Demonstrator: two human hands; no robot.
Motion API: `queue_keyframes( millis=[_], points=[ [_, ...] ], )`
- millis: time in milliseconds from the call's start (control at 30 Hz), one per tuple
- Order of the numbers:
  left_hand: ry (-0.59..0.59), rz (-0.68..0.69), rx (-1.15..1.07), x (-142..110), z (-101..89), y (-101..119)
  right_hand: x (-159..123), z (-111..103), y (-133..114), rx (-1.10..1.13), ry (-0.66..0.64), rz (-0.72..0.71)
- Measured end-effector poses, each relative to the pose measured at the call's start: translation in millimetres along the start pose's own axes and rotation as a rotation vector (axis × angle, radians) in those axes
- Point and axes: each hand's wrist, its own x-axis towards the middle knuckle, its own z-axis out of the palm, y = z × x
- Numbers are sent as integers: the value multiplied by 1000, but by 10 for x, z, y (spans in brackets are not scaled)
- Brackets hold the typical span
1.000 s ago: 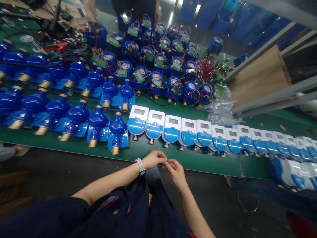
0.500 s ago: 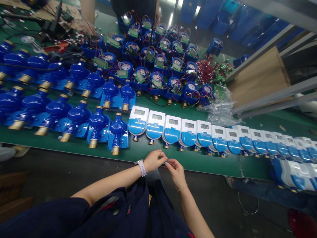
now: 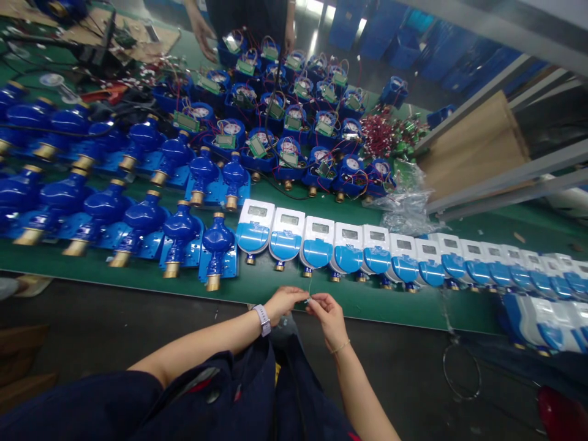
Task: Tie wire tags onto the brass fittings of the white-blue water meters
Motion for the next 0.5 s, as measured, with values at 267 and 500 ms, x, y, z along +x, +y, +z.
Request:
queue_keyframes(
  millis=[267,500],
  points=[
    [-405,-284,-304,16,-123,-26,25,7,-6,16,-14,-21],
    [-399,-297,-381,65,-178,-10,52,-70,-56,-88,-238,12]
  ],
)
